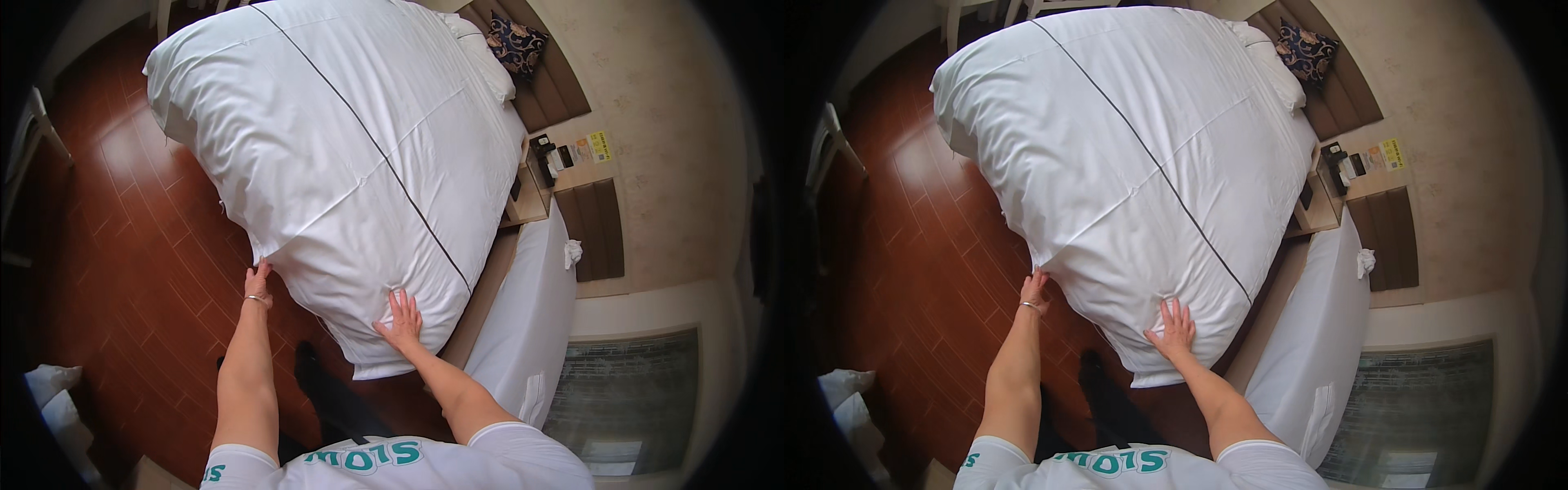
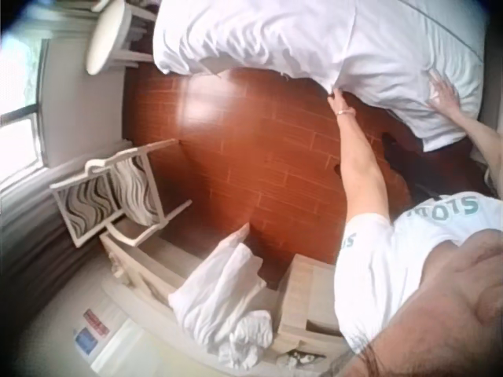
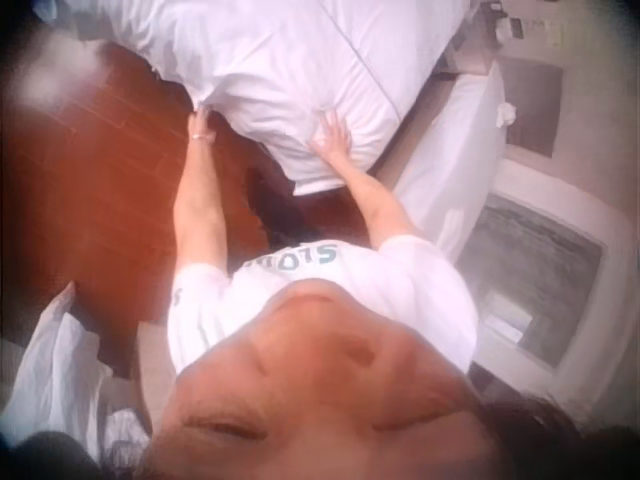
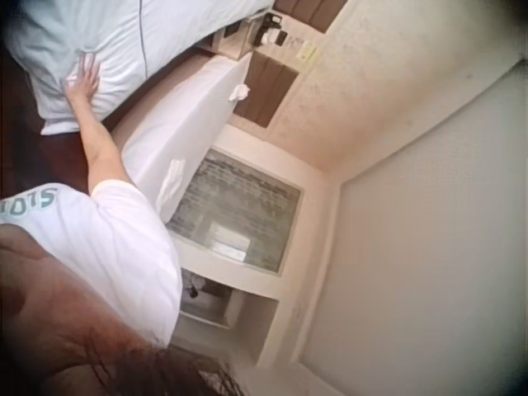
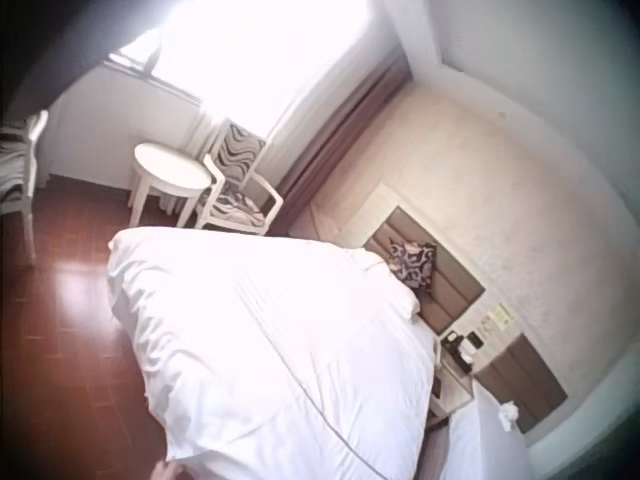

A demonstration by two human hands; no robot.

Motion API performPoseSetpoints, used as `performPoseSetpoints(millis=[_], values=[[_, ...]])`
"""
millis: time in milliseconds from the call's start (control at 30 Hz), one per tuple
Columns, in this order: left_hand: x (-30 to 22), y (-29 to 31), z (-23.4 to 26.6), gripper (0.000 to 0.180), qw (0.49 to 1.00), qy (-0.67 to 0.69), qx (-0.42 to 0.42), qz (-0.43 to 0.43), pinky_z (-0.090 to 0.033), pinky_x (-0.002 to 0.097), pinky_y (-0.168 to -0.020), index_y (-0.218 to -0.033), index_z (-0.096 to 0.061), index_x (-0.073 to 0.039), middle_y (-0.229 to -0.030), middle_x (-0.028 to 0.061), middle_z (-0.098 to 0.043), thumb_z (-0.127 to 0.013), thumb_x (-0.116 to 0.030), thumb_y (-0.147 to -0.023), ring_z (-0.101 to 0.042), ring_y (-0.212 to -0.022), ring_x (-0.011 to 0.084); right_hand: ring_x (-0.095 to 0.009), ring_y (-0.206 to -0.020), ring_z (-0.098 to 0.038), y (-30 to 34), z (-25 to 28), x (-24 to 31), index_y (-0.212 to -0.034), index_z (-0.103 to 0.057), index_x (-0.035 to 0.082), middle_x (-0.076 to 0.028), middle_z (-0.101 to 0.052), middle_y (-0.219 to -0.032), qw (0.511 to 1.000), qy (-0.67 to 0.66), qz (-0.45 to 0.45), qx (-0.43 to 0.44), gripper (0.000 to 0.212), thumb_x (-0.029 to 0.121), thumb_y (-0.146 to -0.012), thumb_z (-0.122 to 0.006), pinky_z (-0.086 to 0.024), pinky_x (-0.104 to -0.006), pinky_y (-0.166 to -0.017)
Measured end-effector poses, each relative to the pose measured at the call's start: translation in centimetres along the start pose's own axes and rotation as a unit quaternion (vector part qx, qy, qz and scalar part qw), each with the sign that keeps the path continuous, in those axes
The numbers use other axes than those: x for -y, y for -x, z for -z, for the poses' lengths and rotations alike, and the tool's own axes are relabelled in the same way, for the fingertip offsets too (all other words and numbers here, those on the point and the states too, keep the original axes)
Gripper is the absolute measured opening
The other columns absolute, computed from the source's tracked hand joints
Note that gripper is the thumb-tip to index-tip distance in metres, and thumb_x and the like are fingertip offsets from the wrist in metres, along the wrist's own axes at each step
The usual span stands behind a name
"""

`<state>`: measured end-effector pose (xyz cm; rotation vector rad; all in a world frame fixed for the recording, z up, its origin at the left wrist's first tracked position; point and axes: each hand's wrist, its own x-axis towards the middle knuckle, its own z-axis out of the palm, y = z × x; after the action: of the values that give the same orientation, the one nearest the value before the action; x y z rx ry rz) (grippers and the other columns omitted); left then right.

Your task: The person spreads a white duvet over a bed, smoothing the fabric and tucking the edges under the mattress. They then place a decorative blue and gold runner across the foot of the bed and adjust the white duvet cover to ensure a neat appearance.

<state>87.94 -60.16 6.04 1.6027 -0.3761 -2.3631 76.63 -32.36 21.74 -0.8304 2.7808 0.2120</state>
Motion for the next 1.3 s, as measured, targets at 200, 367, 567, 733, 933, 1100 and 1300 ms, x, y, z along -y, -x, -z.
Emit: performPoseSetpoints(millis=[200, 367, 567, 733, 933, 1100, 1300], values=[[-1.8, -0.9, 0.3, 0.014, 0.992, 0.069, 0.099, -0.036, -0.040, 0.0369, -0.073, -0.083, -0.053, -0.016, -0.069, -0.0081, -0.051, -0.063, -0.026, -0.077, -0.051, -0.069, 0.0078, -0.031, -0.128, -0.012, -0.6, 0.4, -0.3, -0.133, -0.022, 0.028, -0.003, -0.013, -0.141, 0.999, -0.017, -0.008, 0.036, 0.085, 0.044, -0.062, -0.066, -0.017, -0.0470, -0.100], [-3.7, -1.6, 0.5, 0.104, 0.995, -0.089, -0.019, 0.028, -0.006, 0.0629, -0.093, -0.136, 0.002, -0.016, -0.140, 0.0059, -0.020, -0.062, -0.058, -0.065, -0.017, -0.129, 0.0171, -0.031, -0.129, -0.011, -0.3, 1.5, 0.3, -0.132, -0.026, 0.027, -0.003, -0.012, -0.141, 0.995, -0.046, -0.047, 0.076, 0.084, 0.044, -0.061, -0.067, -0.016, -0.0464, -0.100], [-4.8, -3.0, 0.7, 0.009, 0.984, 0.117, 0.126, -0.046, -0.039, 0.0213, -0.053, -0.079, -0.049, -0.011, -0.061, -0.0059, -0.046, -0.054, -0.017, -0.084, -0.038, -0.051, 0.0064, -0.030, -0.128, -0.013, -1.1, 2.3, 0.9, -0.131, -0.028, 0.027, -0.005, -0.014, -0.141, 0.996, -0.043, -0.035, 0.064, 0.078, 0.039, -0.064, -0.065, -0.019, -0.0438, -0.100], [-9.6, 4.4, 3.5, 0.024, 0.979, 0.154, 0.116, -0.068, -0.043, 0.0394, -0.086, -0.111, -0.041, -0.006, -0.110, 0.0073, -0.050, -0.040, -0.018, -0.090, -0.049, -0.101, 0.0229, -0.030, -0.101, -0.048, 2.4, 2.6, 2.2, -0.104, -0.055, 0.008, -0.011, -0.053, -0.110, 0.957, -0.280, -0.029, -0.063, 0.037, 0.016, -0.069, -0.061, -0.040, -0.0361, -0.085], [-11.2, 12.2, 9.9, 0.037, 0.988, 0.127, 0.065, -0.065, -0.041, 0.0436, -0.089, -0.118, -0.040, -0.007, -0.116, 0.0119, -0.048, -0.036, -0.032, -0.090, -0.049, -0.103, 0.0286, -0.032, -0.109, -0.041, 10.9, -2.6, 8.0, -0.123, -0.029, 0.011, -0.014, -0.040, -0.122, 0.357, -0.707, -0.553, 0.259, 0.069, 0.055, -0.075, -0.052, -0.026, -0.0460, -0.095], [-13.3, 14.1, 7.5, 0.051, 0.973, 0.129, 0.172, 0.088, -0.038, 0.0452, -0.091, -0.122, -0.037, -0.007, -0.121, 0.0096, -0.045, -0.045, -0.042, -0.085, -0.047, -0.106, 0.0277, -0.028, -0.095, -0.051, 3.8, -5.9, 7.3, -0.109, -0.044, -0.001, -0.013, -0.052, -0.104, 0.323, -0.775, -0.539, -0.067, 0.038, 0.028, -0.084, -0.047, -0.041, -0.0419, -0.080], [-20.0, 14.0, 4.2, 0.051, 0.949, 0.009, 0.313, 0.028, -0.037, 0.0386, -0.090, -0.117, -0.043, -0.006, -0.114, 0.0044, -0.051, -0.063, -0.022, -0.073, -0.047, -0.107, 0.0214, -0.027, -0.078, -0.057, 3.3, -3.1, 8.8, -0.099, -0.049, -0.007, -0.019, -0.056, -0.089, 0.658, -0.444, -0.600, 0.098, 0.029, 0.016, -0.084, -0.040, -0.045, -0.0368, -0.063]])
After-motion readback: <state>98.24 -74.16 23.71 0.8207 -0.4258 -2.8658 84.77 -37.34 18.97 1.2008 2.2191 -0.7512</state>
